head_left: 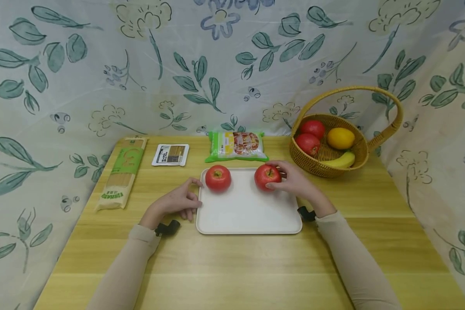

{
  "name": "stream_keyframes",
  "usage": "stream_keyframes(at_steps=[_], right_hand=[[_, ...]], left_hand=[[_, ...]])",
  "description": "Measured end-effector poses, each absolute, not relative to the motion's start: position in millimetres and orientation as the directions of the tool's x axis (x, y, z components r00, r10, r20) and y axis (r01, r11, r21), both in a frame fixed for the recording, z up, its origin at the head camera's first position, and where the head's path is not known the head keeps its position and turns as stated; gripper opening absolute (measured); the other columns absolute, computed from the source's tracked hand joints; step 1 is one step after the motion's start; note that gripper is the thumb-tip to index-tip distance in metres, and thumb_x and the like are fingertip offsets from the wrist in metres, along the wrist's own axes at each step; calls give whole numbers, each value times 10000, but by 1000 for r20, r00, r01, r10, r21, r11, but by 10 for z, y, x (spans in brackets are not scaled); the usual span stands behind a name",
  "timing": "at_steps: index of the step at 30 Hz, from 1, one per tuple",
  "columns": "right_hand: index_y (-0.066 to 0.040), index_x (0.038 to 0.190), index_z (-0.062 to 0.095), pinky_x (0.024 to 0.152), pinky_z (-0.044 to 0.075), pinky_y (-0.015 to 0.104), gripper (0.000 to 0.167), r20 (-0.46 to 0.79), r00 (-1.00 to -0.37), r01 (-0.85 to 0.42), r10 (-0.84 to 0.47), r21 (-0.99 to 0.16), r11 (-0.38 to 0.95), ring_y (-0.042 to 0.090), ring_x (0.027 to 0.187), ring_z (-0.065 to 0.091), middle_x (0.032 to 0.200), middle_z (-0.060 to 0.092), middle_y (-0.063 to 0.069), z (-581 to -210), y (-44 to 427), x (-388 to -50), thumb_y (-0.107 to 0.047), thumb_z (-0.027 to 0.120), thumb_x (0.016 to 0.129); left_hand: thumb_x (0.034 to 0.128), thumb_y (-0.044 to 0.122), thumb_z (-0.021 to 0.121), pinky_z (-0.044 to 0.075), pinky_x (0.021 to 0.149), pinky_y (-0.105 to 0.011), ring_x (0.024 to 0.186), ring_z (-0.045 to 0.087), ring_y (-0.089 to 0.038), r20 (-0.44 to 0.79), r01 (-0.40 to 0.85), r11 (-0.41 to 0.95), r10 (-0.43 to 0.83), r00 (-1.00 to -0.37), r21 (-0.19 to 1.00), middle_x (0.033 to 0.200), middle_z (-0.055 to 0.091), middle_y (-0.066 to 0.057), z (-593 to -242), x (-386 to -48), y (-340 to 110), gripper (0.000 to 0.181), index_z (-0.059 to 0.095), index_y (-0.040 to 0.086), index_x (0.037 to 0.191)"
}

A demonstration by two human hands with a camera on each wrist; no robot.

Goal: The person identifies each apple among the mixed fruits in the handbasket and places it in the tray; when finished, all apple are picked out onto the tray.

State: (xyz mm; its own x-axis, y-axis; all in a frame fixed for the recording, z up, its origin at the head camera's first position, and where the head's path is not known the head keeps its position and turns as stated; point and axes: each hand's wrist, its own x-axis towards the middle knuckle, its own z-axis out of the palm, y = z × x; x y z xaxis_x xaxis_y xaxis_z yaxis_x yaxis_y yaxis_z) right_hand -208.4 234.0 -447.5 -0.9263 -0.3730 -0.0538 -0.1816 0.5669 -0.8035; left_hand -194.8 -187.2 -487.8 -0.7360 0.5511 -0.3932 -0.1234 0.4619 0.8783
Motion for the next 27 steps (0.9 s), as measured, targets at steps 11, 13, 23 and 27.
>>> stream_keyframes(at_steps=[11, 13, 23, 27], right_hand=[[-82, 1607, 385, 1216, 416, 623, 845, -81, -933, -146, -350, -805, 575, 483, 1456, 494, 1566, 494, 257, -4440, 2439, -2084, -275, 845, 925], [-85, 1605, 389, 1221, 413, 617, 826, -57, -944, -152, -325, -799, 582, 474, 1457, 501, 1559, 503, 265, -4361, 2500, -2076, -285, 832, 938], [-121, 1578, 407, 1213, 394, 652, 741, 100, -988, -151, -114, -731, 666, 459, 1437, 495, 1557, 504, 248, -3844, 3050, -2250, -401, 756, 987], [-112, 1602, 372, 1194, 380, 687, 799, 78, -996, -91, -51, -696, 712, 478, 1458, 445, 1597, 458, 262, -3791, 3235, -2381, -474, 732, 988]], left_hand=[[973, 220, 751, 570, 498, -299, 554, 702, -196, -389, -114, 466, 554, -736, 878, 762, 704, -71, -4867, -1945, -1871, 662, 312, 146, 1463], [971, 222, 754, 569, 498, -297, 553, 700, -195, -389, -113, 467, 553, -737, 877, 759, 706, -71, -4865, -1941, -1871, 664, 314, 146, 1462], [974, 217, 747, 568, 498, -294, 551, 697, -191, -380, -105, 464, 552, -742, 880, 761, 707, -68, -4840, -1923, -1863, 658, 315, 142, 1464], [975, 214, 744, 567, 497, -293, 547, 694, -191, -384, -112, 462, 552, -740, 880, 762, 700, -70, -4846, -1926, -1863, 659, 313, 140, 1468]])
